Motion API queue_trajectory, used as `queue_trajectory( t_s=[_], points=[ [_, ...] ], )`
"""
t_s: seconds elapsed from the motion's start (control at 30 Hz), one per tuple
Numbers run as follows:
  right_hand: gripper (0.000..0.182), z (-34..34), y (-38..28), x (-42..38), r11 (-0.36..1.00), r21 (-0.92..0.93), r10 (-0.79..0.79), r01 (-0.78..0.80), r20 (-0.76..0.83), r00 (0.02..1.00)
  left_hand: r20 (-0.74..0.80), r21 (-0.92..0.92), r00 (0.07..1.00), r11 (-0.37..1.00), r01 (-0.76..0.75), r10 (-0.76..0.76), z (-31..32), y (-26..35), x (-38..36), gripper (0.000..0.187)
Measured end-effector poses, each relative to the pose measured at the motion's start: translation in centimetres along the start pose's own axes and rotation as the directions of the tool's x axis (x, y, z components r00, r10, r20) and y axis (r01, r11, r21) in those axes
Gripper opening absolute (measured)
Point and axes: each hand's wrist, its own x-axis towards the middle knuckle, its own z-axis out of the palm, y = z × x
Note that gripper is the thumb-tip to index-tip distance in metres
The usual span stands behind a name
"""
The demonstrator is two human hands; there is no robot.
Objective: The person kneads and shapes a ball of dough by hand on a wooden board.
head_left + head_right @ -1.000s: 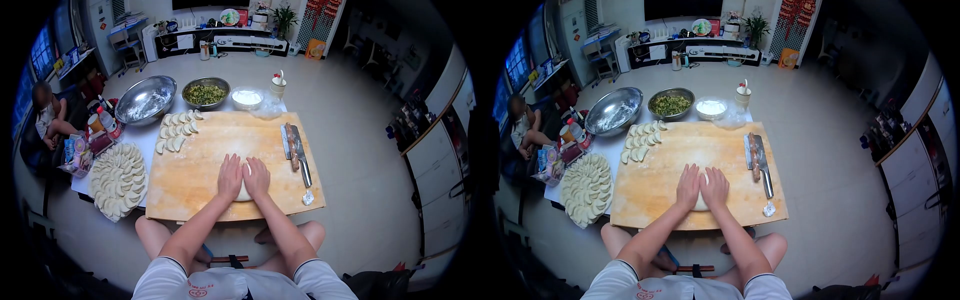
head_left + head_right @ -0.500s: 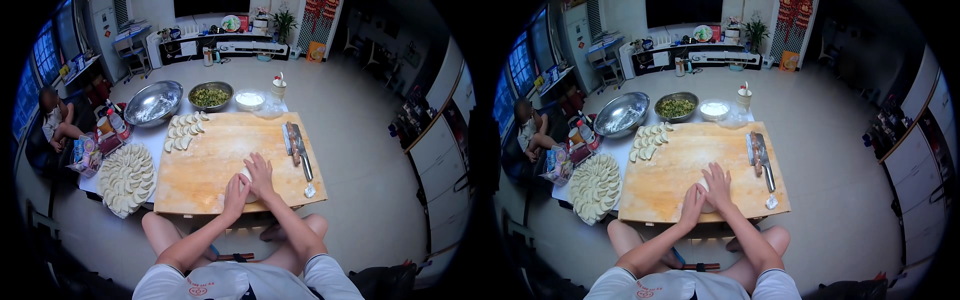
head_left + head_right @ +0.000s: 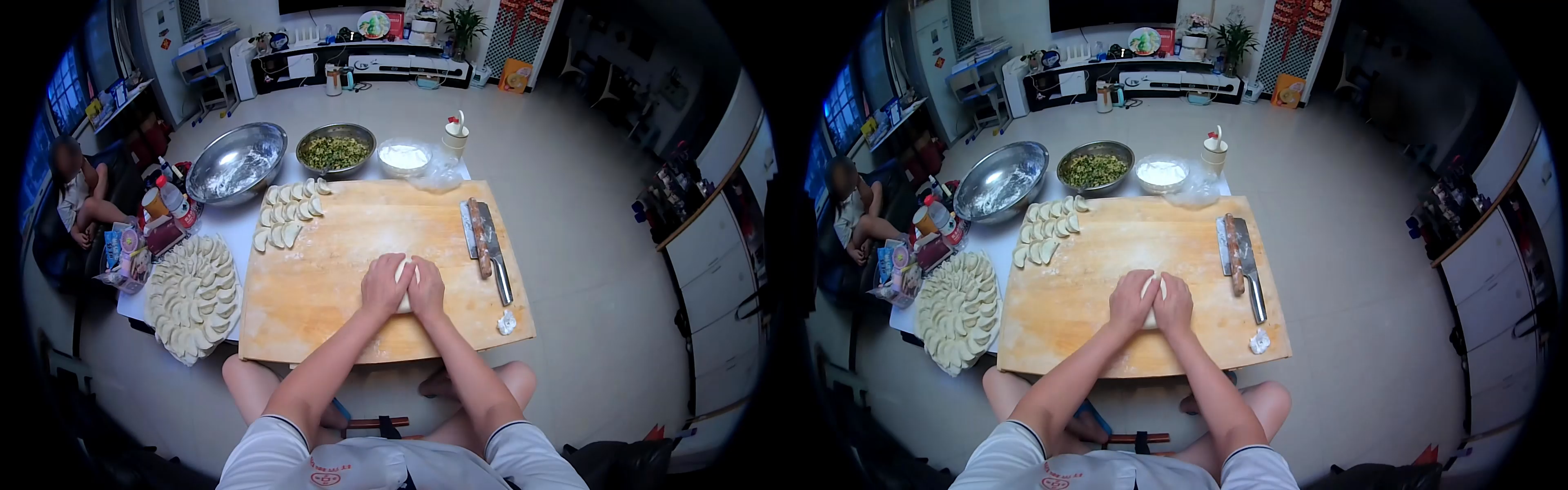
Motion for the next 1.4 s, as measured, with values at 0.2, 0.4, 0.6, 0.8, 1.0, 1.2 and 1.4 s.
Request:
queue_trajectory(
  t_s=[0.2,0.4,0.6,0.8,1.0,1.2,1.4],
  points=[
    [0.029,-0.1,2.6,4.2,0.996,0.051,-0.083,0.073,0.220,0.972,-0.110,0.098,0.992,0.993,0.072,-0.062,2.5,-1.2,0.8,0.051],
    [0.037,-2.2,-1.9,2.2,0.965,-0.078,-0.206,0.250,0.368,0.907,-0.061,-0.035,0.997,0.998,0.048,-0.050,-0.7,0.1,-5.3,0.051],
    [0.035,-4.4,-5.7,-1.6,0.940,0.090,-0.340,0.330,0.360,0.869,-0.107,0.028,0.994,1.000,-0.011,0.014,-5.9,2.0,-8.5,0.050],
    [0.034,1.3,-4.0,-2.9,0.983,-0.160,-0.123,0.090,-0.211,0.970,-0.095,0.038,0.950,0.955,-0.295,0.297,0.0,-2.5,-0.9,0.035],
    [0.030,1.1,-1.5,2.5,0.999,-0.025,0.027,-0.026,0.031,0.999,0.023,0.054,1.000,0.999,-0.004,0.003,1.3,-2.1,2.9,0.040],
    [0.031,0.7,1.4,4.5,0.985,0.111,-0.154,0.132,0.222,0.963,0.041,0.248,0.999,0.969,-0.020,0.010,3.2,-4.5,2.0,0.050],
    [0.032,-3.2,-4.8,0.3,0.889,-0.126,-0.398,0.441,0.266,0.878,0.108,0.020,0.990,0.996,0.089,-0.090,-5.1,2.7,-4.0,0.052]
  ],
)
